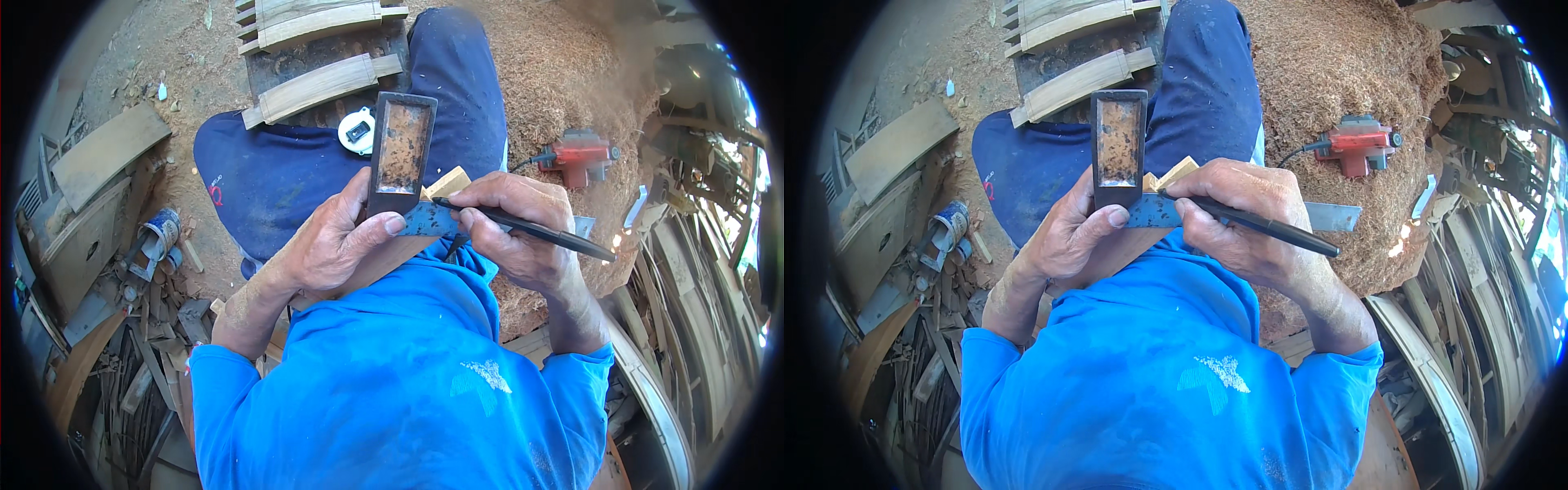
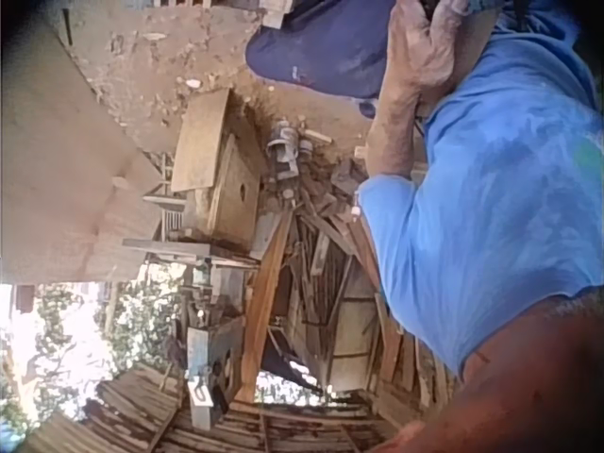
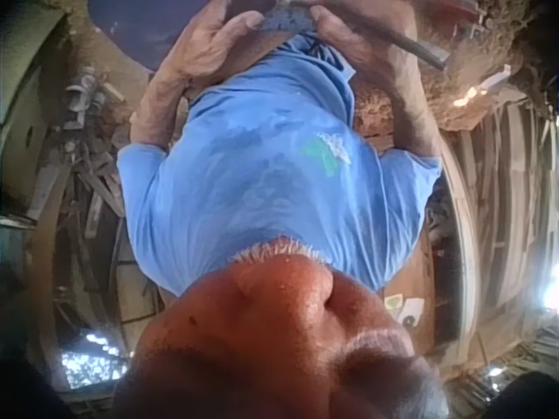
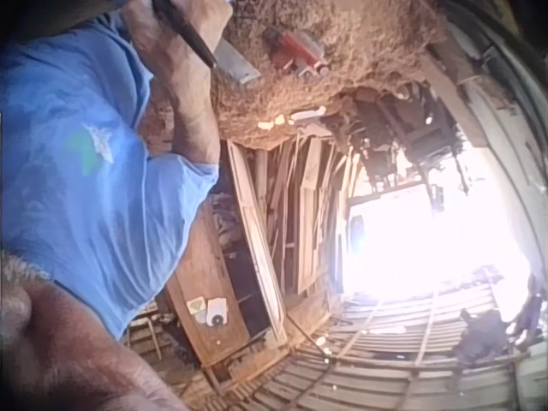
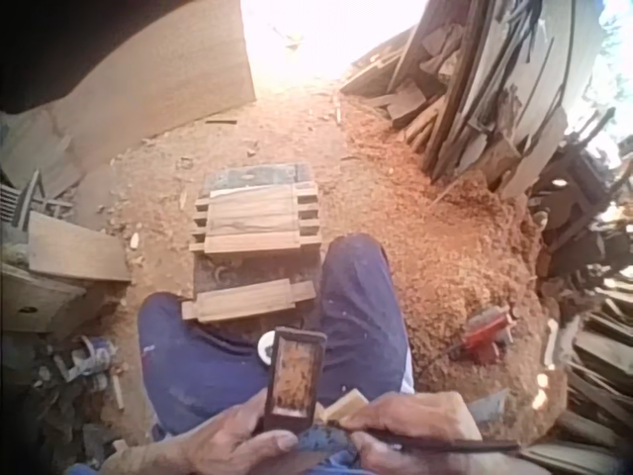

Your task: The person marks a piece of wood using a try square and a pencil while holding it against another piece of wood.

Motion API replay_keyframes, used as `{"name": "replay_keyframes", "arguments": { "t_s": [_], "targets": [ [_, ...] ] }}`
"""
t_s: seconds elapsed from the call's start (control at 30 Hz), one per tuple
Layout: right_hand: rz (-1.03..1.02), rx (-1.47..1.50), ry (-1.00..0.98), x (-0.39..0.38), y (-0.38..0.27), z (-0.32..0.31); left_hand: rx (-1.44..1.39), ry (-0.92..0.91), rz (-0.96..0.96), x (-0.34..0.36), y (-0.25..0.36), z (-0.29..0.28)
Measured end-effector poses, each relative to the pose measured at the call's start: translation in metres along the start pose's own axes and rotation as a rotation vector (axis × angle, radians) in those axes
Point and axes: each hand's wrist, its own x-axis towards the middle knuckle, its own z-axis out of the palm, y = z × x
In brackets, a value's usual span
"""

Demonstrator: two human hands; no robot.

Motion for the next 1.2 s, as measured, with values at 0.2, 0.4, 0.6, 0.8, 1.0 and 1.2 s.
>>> {"name": "replay_keyframes", "arguments": {
  "t_s": [0.2,0.4,0.6,0.8,1.0,1.2],
  "targets": [
    [0.065,0.084,0.057,-0.006,-0.001,0.005,0.001,0.001,0.014,0.001,0.004,0.001],
    [0.082,0.116,0.001,-0.004,0.002,0.003,0.015,0.002,0.014,0.0,0.003,0.003],
    [0.07,0.071,0.008,-0.008,0.007,-0.004,0.001,-0.012,-0.036,0.001,0.008,0.004],
    [0.05,0.105,0.056,-0.006,0.005,-0.001,-0.016,-0.027,-0.03,0.002,0.01,-0.001],
    [0.108,0.112,-0.05,0.001,0.0,-0.003,0.048,0.008,0.013,0.002,0.003,0.001],
    [0.06,-0.043,-0.073,0.0,-0.001,-0.01,0.02,-0.03,-0.039,0.003,0.008,0.0]
  ]
}}
